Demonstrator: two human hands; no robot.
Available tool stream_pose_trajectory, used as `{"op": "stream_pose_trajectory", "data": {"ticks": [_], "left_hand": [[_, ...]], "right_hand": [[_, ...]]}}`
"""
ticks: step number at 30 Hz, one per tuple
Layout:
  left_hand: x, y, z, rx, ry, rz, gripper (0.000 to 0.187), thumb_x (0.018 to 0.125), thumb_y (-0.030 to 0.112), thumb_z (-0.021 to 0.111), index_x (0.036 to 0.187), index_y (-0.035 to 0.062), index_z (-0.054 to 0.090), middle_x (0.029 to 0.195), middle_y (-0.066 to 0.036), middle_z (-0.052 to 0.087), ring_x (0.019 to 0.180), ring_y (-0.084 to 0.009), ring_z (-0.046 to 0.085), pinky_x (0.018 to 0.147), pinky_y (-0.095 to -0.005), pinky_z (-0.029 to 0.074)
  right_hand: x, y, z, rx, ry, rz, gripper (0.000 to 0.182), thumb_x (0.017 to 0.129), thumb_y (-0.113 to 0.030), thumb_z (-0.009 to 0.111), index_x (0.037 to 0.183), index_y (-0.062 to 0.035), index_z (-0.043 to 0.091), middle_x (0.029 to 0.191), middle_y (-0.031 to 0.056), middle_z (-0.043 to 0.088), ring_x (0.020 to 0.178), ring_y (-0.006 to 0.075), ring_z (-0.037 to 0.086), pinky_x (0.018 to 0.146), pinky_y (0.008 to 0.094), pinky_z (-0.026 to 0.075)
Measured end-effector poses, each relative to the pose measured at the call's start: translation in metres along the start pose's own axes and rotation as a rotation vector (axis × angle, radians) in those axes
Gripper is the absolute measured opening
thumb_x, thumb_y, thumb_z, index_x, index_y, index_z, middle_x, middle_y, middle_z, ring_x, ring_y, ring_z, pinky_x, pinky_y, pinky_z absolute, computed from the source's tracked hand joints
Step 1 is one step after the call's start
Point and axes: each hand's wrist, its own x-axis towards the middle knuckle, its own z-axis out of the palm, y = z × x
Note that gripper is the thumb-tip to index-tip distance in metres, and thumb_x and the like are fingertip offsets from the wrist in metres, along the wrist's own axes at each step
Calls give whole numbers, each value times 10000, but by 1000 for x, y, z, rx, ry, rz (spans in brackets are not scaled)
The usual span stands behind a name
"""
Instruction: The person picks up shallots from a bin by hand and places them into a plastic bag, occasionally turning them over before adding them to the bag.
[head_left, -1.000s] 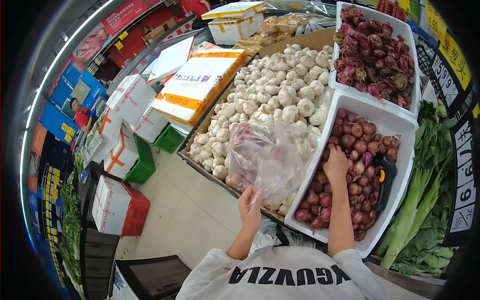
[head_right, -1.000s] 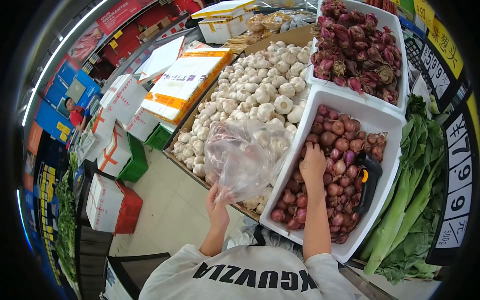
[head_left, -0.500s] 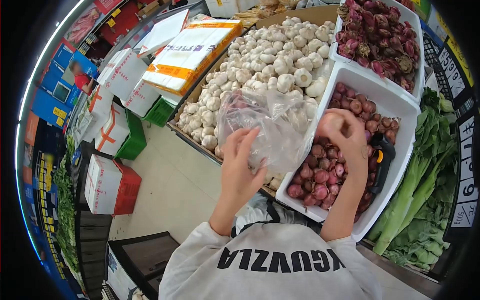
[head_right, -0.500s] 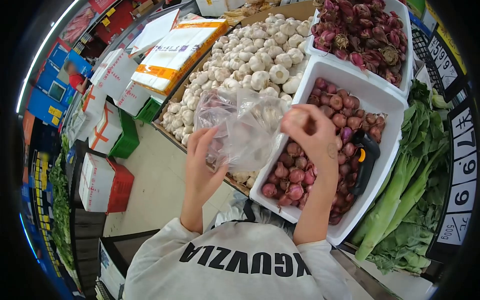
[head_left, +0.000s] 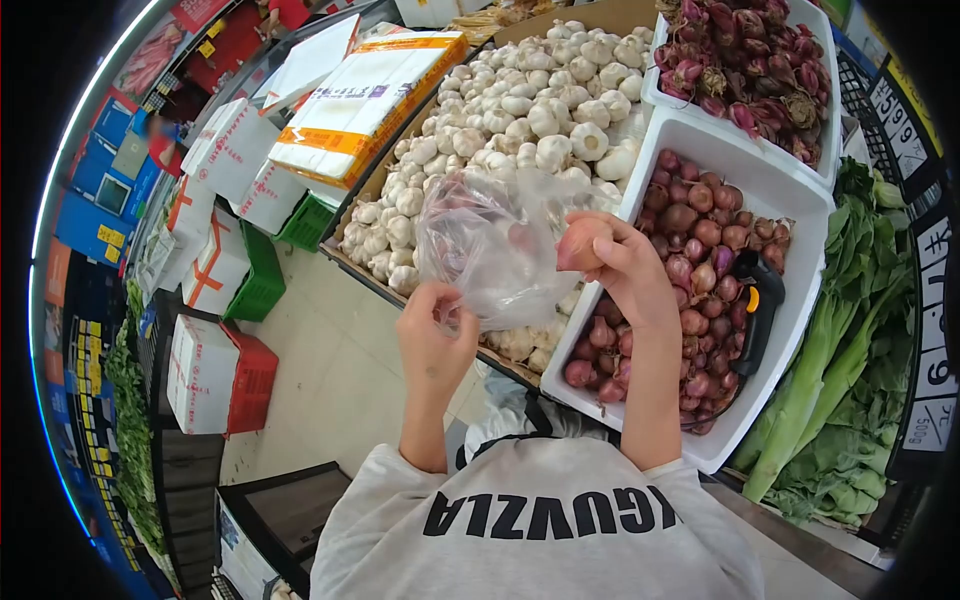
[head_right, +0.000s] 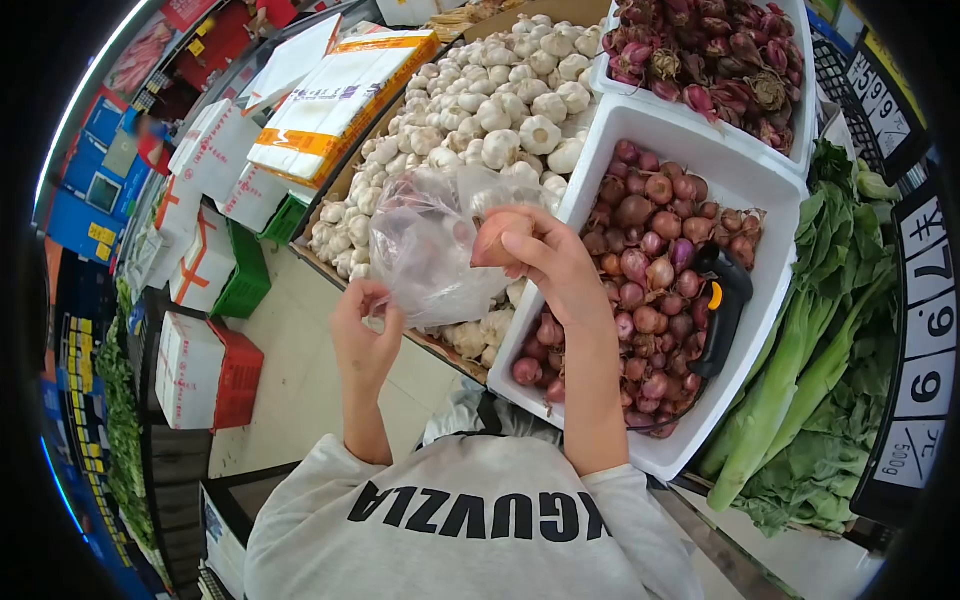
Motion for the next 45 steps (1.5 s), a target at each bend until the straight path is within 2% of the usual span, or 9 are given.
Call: {"op": "stream_pose_trajectory", "data": {"ticks": [7, 13, 19, 22, 27, 30, 34, 39, 45], "left_hand": [[1, 1, -13, 239, -123, -190, 160, 708, 59, 583, 630, -11, 462, 617, -74, 473, 521, -139, 421, 480, -237, 350], [-4, 1, -8, -74, 266, 259, 188, 805, 65, 464, 628, 13, 423, 706, -52, 472, 659, -108, 408, 592, -228, 320], [-18, 1, -2, -818, 28, 52, 208, 868, 213, 415, 734, 54, 427, 760, -30, 464, 648, -113, 409, 631, -251, 357], [-18, 11, 3, -1160, 19, -157, 194, 873, 240, 410, 793, 65, 432, 744, -29, 456, 658, -113, 424, 623, -262, 371], [-4, 35, -5, -1189, 290, -529, 161, 892, 196, 361, 809, 65, 404, 657, 2, 440, 555, -62, 387, 551, -195, 362], [-5, 4, -6, -1268, 57, -387, 166, 898, 202, 345, 814, 75, 410, 631, 29, 415, 502, -38, 348, 460, -184, 309], [-2, -12, -4, -1203, 65, -317, 107, 847, 169, 470, 845, 74, 420, 564, 57, 368, 453, -23, 289, 406, -195, 231], [7, 7, -8, -114, -167, -111, 352, 616, 57, 680, 903, 34, 478, 492, 86, 284, 439, -30, 229, 404, -207, 194], [9, -8, 4, -268, -193, -135, 151, 796, 136, 525, 859, 19, 598, 515, 81, 293, 469, -17, 245, 430, -180, 178]], "right_hand": [[4, 13, 1, -4, 3, 43, 427, 713, -270, 584, 1015, 20, 500, 832, 16, 541, 682, 64, 486, 562, 196, 376], [6, 33, 0, -674, 164, -45, 306, 673, -244, 589, 857, -1, 567, 695, 65, 567, 627, 145, 524, 609, 259, 416], [18, 8, 39, -1149, 80, 46, 237, 628, -214, 546, 754, -13, 553, 698, 160, 562, 647, 287, 551, 591, 339, 428], [51, 28, 38, -1224, -251, -125, 314, 627, -203, 609, 867, -4, 575, 701, 125, 579, 628, 196, 554, 597, 288, 430], [102, 52, 47, -853, -206, -288, 311, 666, -228, 608, 877, -3, 563, 763, 107, 587, 688, 215, 558, 631, 306, 440], [118, 67, 45, -582, -175, -398, 314, 689, -256, 601, 883, -15, 550, 742, 100, 578, 700, 244, 557, 646, 324, 439], [103, 51, 39, -554, -258, -448, 315, 727, -224, 583, 970, -28, 536, 757, 73, 570, 704, 186, 545, 648, 295, 434], [59, -5, 18, -589, -118, -98, 362, 763, -205, 559, 1060, -7, 496, 879, 81, 557, 778, 133, 529, 701, 271, 425], [-11, -48, -34, -475, 117, -214, 355, 789, -96, 518, 1115, 29, 453, 1086, 123, 510, 980, 163, 498, 832, 253, 384]]}}
